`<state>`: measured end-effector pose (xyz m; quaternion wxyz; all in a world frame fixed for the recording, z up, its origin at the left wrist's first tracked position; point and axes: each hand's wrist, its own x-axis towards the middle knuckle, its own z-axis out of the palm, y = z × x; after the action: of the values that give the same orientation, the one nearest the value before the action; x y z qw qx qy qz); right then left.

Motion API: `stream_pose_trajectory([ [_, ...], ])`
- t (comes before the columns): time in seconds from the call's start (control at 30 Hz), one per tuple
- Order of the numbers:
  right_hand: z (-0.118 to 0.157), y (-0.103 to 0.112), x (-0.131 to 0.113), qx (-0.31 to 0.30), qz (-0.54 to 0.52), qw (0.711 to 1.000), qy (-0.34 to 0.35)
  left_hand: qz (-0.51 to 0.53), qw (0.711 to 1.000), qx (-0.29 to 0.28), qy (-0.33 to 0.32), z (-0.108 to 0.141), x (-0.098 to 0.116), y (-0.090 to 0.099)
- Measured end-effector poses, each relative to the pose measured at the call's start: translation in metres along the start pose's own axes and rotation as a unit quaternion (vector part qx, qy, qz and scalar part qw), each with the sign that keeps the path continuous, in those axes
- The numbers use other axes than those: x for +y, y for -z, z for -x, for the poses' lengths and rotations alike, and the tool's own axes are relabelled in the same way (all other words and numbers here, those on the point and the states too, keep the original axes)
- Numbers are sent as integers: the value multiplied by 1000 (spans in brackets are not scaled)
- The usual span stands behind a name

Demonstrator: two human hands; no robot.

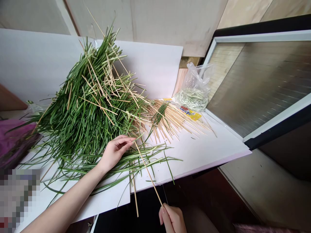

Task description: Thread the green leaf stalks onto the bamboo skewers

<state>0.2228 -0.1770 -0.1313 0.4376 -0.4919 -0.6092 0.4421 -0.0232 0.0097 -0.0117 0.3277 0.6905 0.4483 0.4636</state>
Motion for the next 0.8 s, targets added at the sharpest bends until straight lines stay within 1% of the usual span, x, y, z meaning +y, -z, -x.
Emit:
stream_pose_trajectory([
  [0.2, 0, 1, -1, 1, -3, 1000, -9, 4, 1000, 11, -5, 0, 0, 1],
  [0.47, -1, 0, -1, 5, -2, 1000, -2, 4, 1000, 7, -5, 1, -1, 0],
  [0.63, 0, 0, 0, 8, -7, 1000, 6, -8, 1000, 23, -7, 1, -1, 0],
  [0.8, -1, 0, 0, 0, -14, 1000, -2, -12, 1000, 14, -10, 1, 0, 0],
])
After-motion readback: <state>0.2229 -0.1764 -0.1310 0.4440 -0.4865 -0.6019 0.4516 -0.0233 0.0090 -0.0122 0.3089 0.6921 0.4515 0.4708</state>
